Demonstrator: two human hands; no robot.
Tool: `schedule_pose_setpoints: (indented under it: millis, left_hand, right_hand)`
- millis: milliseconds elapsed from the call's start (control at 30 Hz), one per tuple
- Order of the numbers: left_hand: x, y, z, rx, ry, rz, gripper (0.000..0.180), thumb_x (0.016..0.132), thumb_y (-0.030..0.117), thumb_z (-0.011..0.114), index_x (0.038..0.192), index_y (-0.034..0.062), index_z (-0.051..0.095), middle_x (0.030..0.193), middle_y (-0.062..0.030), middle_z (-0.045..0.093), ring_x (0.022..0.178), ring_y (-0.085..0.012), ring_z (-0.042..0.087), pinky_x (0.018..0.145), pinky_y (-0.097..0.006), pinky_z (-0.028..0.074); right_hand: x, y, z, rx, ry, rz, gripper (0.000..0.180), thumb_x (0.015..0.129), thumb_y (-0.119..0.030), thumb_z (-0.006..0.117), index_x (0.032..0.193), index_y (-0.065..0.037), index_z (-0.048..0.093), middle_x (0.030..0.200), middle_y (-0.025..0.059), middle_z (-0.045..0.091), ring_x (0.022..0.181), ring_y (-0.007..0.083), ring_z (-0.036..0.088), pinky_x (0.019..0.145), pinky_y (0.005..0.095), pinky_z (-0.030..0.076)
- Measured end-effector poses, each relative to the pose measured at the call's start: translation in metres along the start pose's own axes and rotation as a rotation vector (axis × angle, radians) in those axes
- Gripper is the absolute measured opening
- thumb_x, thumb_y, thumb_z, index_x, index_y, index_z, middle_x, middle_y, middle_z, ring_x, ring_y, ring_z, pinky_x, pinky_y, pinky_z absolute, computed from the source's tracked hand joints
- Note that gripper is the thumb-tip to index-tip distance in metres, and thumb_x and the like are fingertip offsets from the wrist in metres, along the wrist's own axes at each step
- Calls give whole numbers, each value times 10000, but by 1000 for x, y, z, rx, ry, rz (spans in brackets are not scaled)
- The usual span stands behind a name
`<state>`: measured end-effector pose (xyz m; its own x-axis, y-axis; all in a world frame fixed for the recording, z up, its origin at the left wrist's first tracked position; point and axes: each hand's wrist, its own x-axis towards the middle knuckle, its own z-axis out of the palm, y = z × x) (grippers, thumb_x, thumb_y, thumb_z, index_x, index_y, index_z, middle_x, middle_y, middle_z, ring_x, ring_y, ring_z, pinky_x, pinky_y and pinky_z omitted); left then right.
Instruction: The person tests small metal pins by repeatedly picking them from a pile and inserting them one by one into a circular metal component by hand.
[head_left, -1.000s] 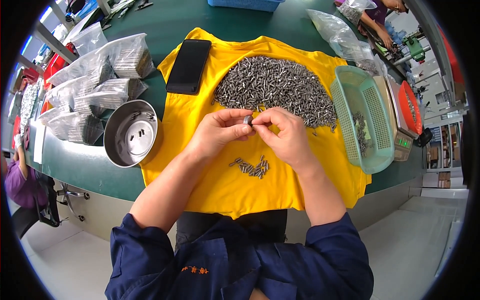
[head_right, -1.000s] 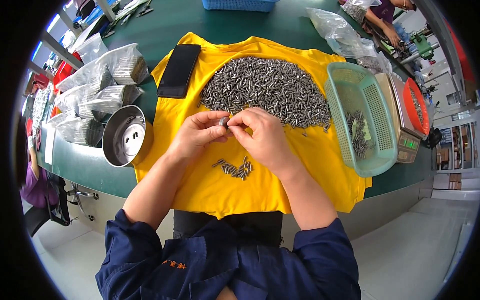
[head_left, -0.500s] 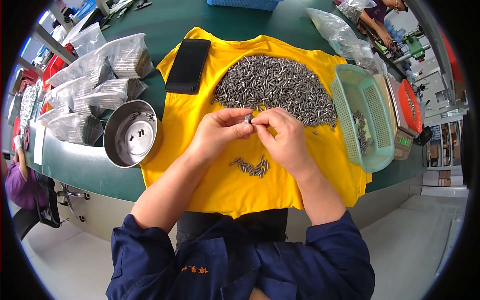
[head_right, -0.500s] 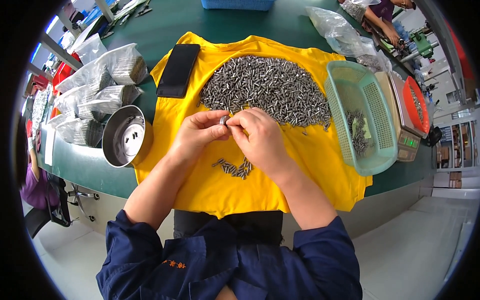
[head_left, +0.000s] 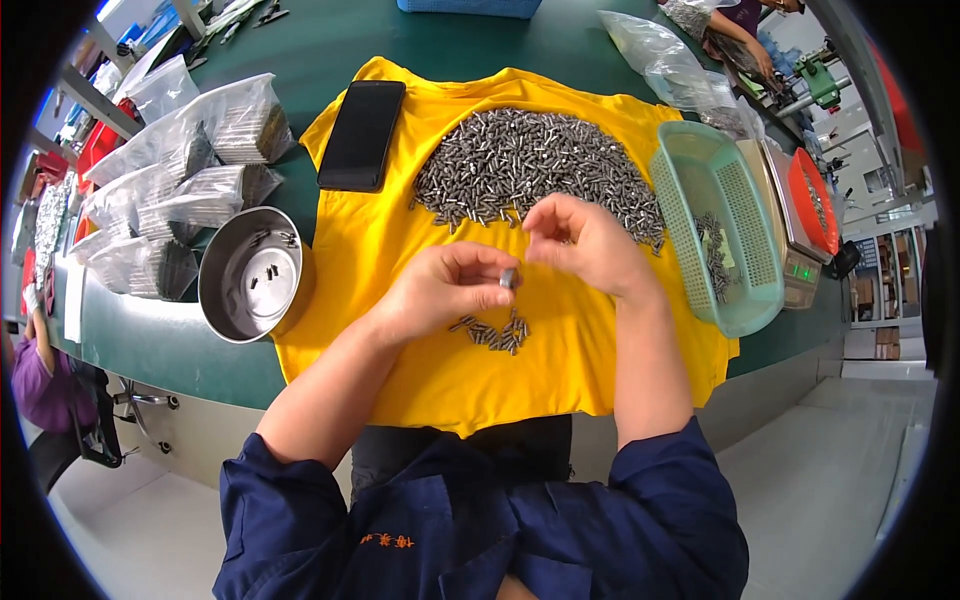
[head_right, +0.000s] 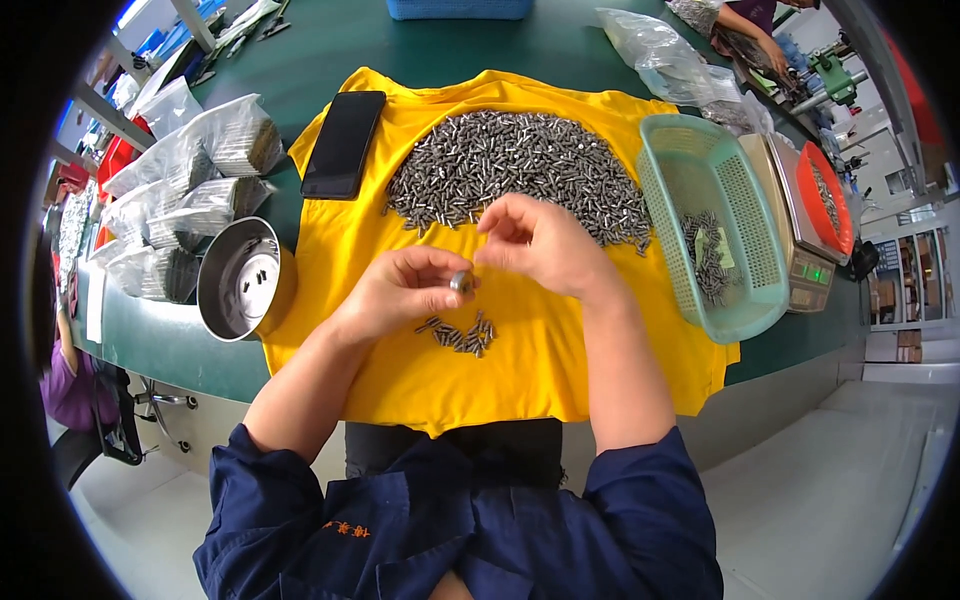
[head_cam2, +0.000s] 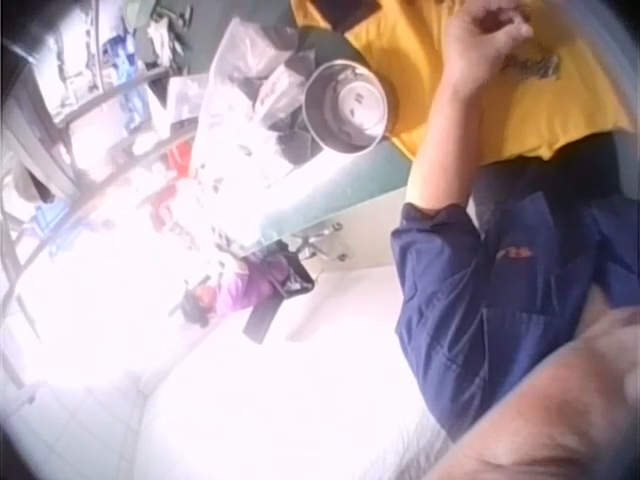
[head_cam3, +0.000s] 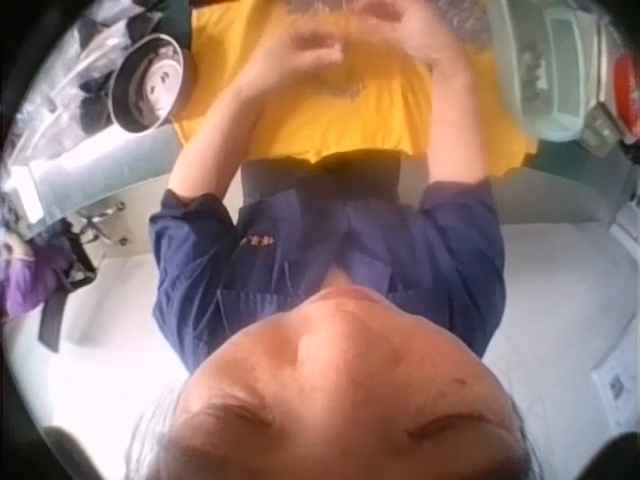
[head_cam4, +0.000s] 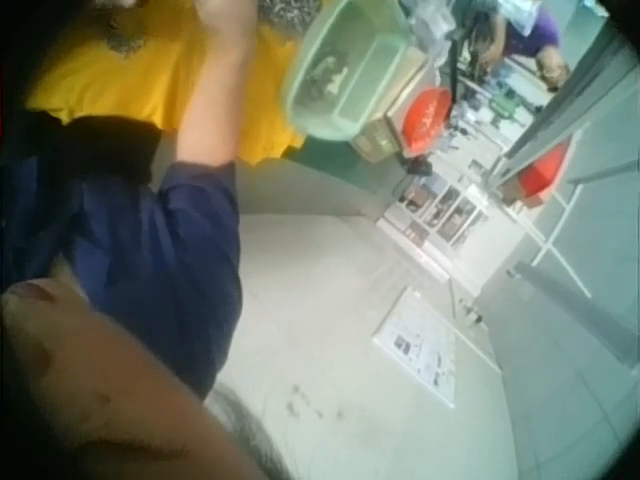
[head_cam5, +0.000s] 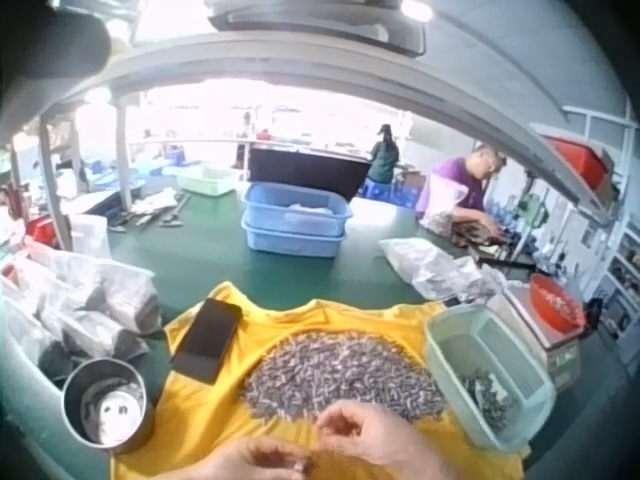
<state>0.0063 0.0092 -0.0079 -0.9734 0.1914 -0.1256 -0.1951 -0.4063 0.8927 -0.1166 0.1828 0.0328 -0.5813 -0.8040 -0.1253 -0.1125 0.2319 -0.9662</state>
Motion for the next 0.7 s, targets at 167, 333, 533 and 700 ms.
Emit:
schedule_pose_setpoints:
  millis: [167, 333, 533, 700]
  left_hand:
    - [2, 1, 7, 1, -150, -20, 335, 778, -5, 657, 1095, 7, 546, 899, 4, 584, 839, -66, 561, 779, -214, 470]
    - [2, 6, 3, 44, -25, -31, 299, 786, 13, 656, 1067, 3, 555, 821, 11, 584, 743, -55, 562, 688, -186, 469]
    - [3, 9, -4, 72, 137, -54, 246, 835, 95, 621, 1056, 6, 557, 823, -19, 608, 676, -83, 590, 638, -213, 485]
    - [4, 19, 1, -103, 191, -117, 319, 947, 168, 416, 1221, 15, 469, 1044, -102, 602, 910, -166, 612, 777, -263, 484]
  right_hand:
    - [13, 18, 19, -833, 414, -311, 109, 756, -85, 590, 848, -47, 636, 820, 100, 606, 780, 269, 569, 723, 342, 459]
    - [15, 25, 28, -994, 398, -362, 107, 737, -83, 593, 831, -54, 634, 791, 94, 589, 787, 275, 545, 739, 375, 448]
    - [11, 24, 26, -970, 324, -317, 69, 718, -53, 620, 787, -60, 622, 755, 77, 573, 764, 271, 538, 736, 375, 449]
    - [15, 16, 22, -768, 539, -423, 74, 738, -36, 615, 807, -48, 593, 758, 84, 577, 755, 246, 563, 701, 334, 468]
